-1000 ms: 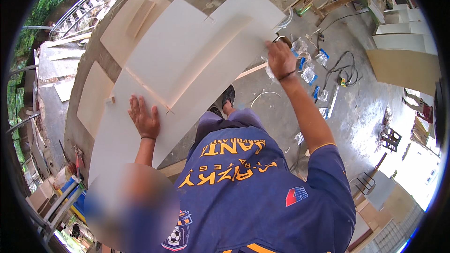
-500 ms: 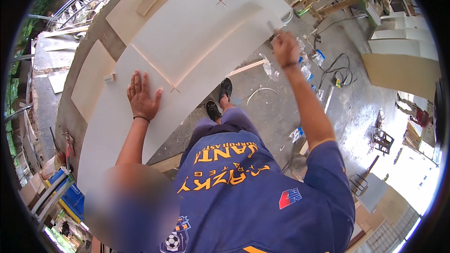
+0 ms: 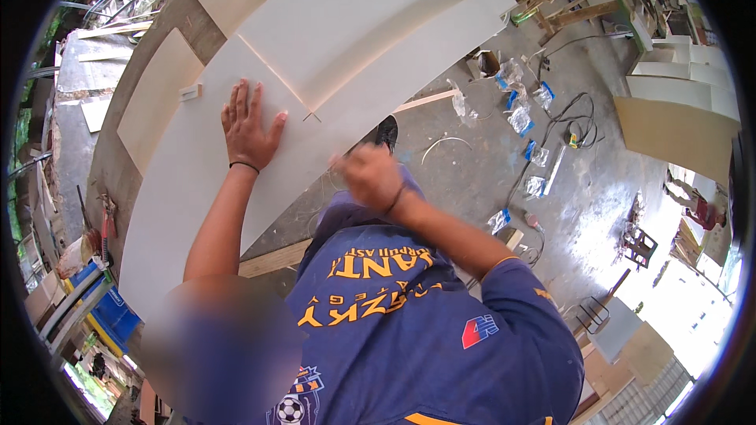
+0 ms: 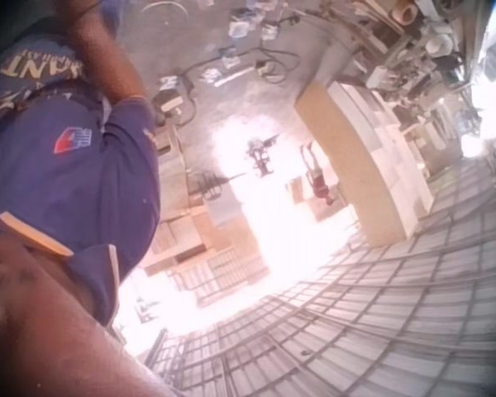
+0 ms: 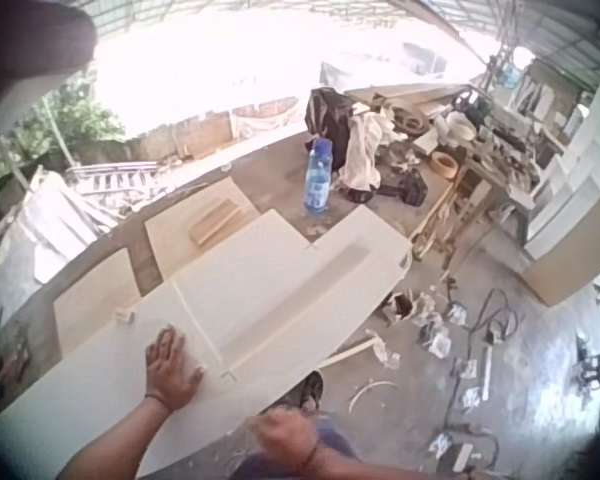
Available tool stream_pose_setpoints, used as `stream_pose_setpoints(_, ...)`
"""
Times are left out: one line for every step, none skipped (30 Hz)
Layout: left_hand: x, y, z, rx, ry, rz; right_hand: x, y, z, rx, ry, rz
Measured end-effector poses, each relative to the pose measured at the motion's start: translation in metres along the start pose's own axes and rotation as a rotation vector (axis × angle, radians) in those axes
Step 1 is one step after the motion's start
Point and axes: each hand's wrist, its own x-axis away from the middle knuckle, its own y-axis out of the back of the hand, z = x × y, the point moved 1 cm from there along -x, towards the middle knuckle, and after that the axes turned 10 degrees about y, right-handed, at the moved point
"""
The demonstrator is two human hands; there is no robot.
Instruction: The person wipes down a white cabinet panel with a small piece of material and uses a utility knife to trim excess adhesive or film from the edges.
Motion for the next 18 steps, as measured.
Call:
stream_pose_setpoints(0.001, 0.001, 0.002, -0.01, 0.004, -0.003, -0.004, 0.016, -0.032, 0.022, 0.044, -0.243)
stream_pose_setpoints(0.0, 0.001, 0.002, -0.016, 0.004, -0.008, 0.004, 0.03, -0.084, 0.055, 0.013, -0.332)
stream_pose_setpoints(0.002, 0.0, 0.004, -0.021, 0.015, -0.01, -0.004, 0.065, -0.115, 0.119, -0.141, -0.498)
stream_pose_setpoints(-0.001, -0.001, -0.001, -0.025, 0.011, -0.007, 0.004, 0.096, -0.172, 0.303, -0.126, -0.588)
stream_pose_setpoints(-0.003, 0.0, -0.004, -0.032, 0.01, -0.001, 0.01, 0.124, -0.213, 0.525, -0.389, -0.499)
stream_pose_setpoints(-0.004, 0.0, -0.007, -0.04, 0.007, 0.005, 0.017, 0.152, -0.247, 0.527, -0.418, -0.504)
stream_pose_setpoints(-0.005, -0.001, -0.008, -0.03, 0.007, 0.0, 0.019, 0.161, -0.261, 0.561, -0.393, -0.489)
stream_pose_setpoints(-0.004, 0.0, -0.008, -0.024, 0.005, -0.002, 0.022, 0.163, -0.271, 0.59, -0.373, -0.473)
stream_pose_setpoints(-0.004, 0.001, -0.007, -0.022, 0.004, -0.003, 0.024, 0.16, -0.275, 0.616, -0.353, -0.458)
stream_pose_setpoints(-0.004, 0.001, -0.005, -0.017, 0.002, -0.012, 0.022, 0.144, -0.263, 0.556, -0.305, -0.468)
stream_pose_setpoints(-0.005, 0.001, -0.006, -0.007, -0.006, -0.02, 0.027, 0.12, -0.252, 0.589, -0.17, -0.541)
stream_pose_setpoints(-0.003, 0.0, -0.006, -0.001, -0.009, -0.021, 0.026, 0.088, -0.223, 0.591, -0.052, -0.605)
stream_pose_setpoints(-0.003, 0.001, -0.007, 0.007, -0.013, -0.017, 0.027, 0.06, -0.193, 0.606, 0.063, -0.661)
stream_pose_setpoints(-0.003, 0.002, -0.006, 0.011, -0.007, -0.015, 0.023, 0.031, -0.152, 0.376, 0.113, -0.622)
stream_pose_setpoints(0.0, 0.002, -0.003, 0.011, 0.001, -0.007, 0.018, 0.007, -0.098, 0.264, -0.077, -0.375)
stream_pose_setpoints(0.003, 0.001, 0.0, 0.01, 0.012, -0.003, 0.001, 0.002, -0.043, 0.143, -0.108, -0.4)
stream_pose_setpoints(0.001, 0.0, -0.002, 0.012, 0.006, 0.0, 0.0, -0.017, -0.017, 0.102, -0.044, -0.288)
stream_pose_setpoints(0.001, -0.002, 0.0, 0.012, 0.007, 0.0, 0.002, -0.013, -0.003, 0.063, -0.029, -0.193)
